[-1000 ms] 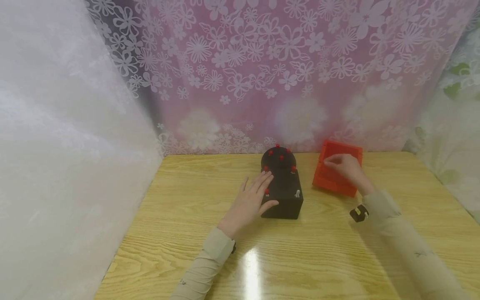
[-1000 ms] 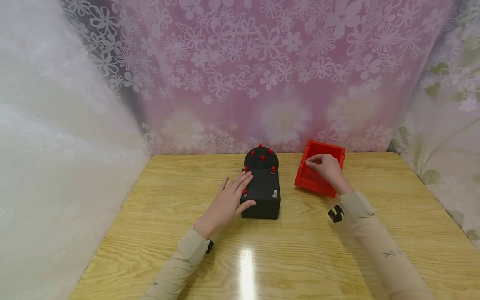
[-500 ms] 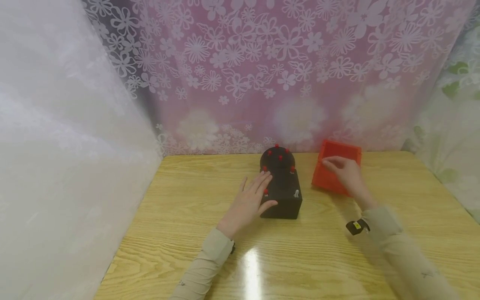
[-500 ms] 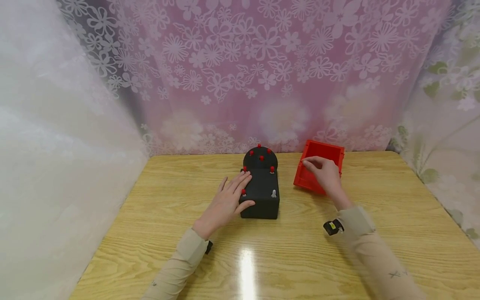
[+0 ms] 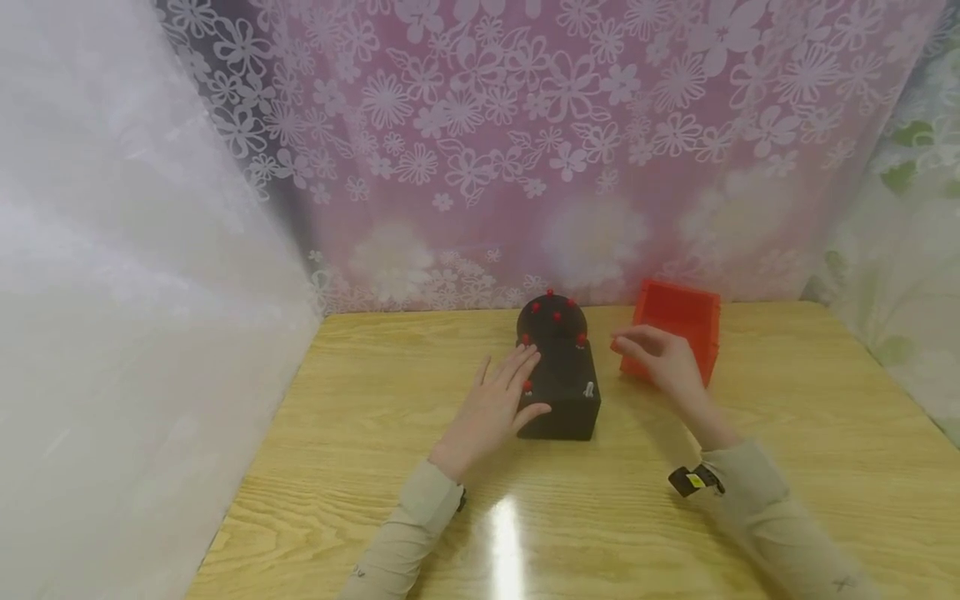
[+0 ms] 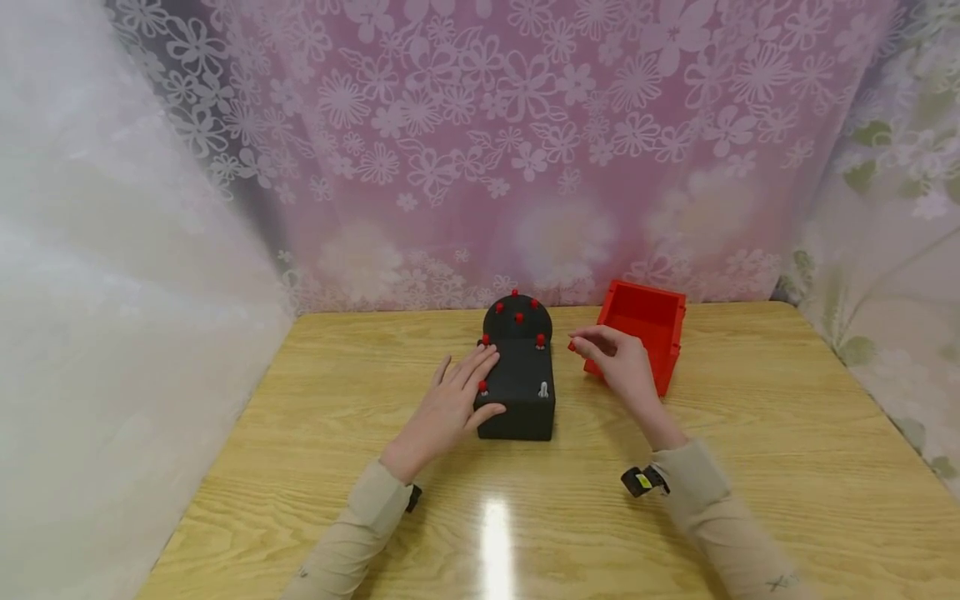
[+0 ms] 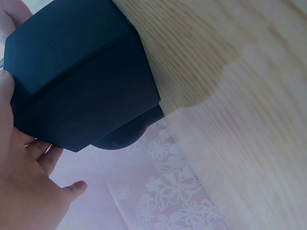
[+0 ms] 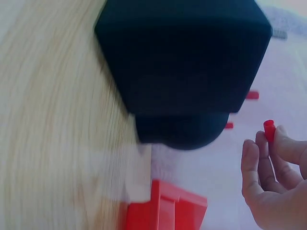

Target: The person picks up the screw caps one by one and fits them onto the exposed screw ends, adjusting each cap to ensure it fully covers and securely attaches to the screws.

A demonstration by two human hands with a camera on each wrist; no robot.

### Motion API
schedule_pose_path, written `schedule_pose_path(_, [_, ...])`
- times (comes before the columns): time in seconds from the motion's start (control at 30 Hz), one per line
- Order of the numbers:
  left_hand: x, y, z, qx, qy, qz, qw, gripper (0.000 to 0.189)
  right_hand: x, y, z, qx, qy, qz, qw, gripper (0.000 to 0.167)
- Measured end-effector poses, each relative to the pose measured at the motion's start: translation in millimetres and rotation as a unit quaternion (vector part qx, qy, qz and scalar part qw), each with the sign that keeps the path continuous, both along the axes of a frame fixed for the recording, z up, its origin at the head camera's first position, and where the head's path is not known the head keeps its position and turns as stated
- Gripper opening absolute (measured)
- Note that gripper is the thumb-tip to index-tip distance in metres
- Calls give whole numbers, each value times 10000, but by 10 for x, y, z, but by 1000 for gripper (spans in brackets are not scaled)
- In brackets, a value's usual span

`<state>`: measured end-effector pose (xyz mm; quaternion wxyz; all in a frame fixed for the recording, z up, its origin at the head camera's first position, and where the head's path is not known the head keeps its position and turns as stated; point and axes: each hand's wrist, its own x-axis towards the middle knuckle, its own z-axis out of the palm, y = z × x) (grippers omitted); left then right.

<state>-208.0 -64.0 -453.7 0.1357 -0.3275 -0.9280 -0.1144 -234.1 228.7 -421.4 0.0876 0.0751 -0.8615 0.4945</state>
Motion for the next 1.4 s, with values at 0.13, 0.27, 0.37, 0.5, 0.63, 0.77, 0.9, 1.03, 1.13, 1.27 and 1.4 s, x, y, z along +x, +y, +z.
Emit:
schedule_pose_path(0.13, [15,-7,-11,-12,23,-4,10000,78,67,-95,-14,-505,-279,191,9982,40])
schedule_pose_path(0.27, [27,-11,-14,-25,50,-4,10000,77,132,-158,-17,-665,-302,310,9968,39])
schedule_pose_path(0.37, [33,-12,-11,-21,31,-1,10000,77,170,-194,-14,-508,-197,350,9979,36])
schedule_pose_path(0.5, [42,-10,3,46,-31,-10,10000,77,195,-212,-13,-212,-22,406,9989,32])
schedule_pose_path(0.63, [42,-3,13,36,-46,-8,10000,77,203,-190,-9,245,179,477,9984,27])
schedule_pose_path(0.77, [35,2,11,34,-7,-16,10000,77,212,-181,18,565,293,646,9959,23])
schedule_pose_path(0.9, [26,-3,8,51,21,-14,10000,77,224,-201,56,749,328,847,9930,22])
schedule_pose_path(1.03, [16,-6,2,35,13,-16,10000,77,241,-222,77,802,253,978,9916,21])
schedule_pose_path(1.13, [12,-4,1,19,-25,-6,10000,77,242,-222,73,782,217,1020,9915,20])
schedule_pose_path(1.27, [7,0,-1,31,-48,-2,10000,77,238,-209,67,816,260,1013,9912,20])
schedule_pose_path(1.4, [1,6,0,38,-38,1,10000,77,237,-187,89,895,270,1058,9900,20])
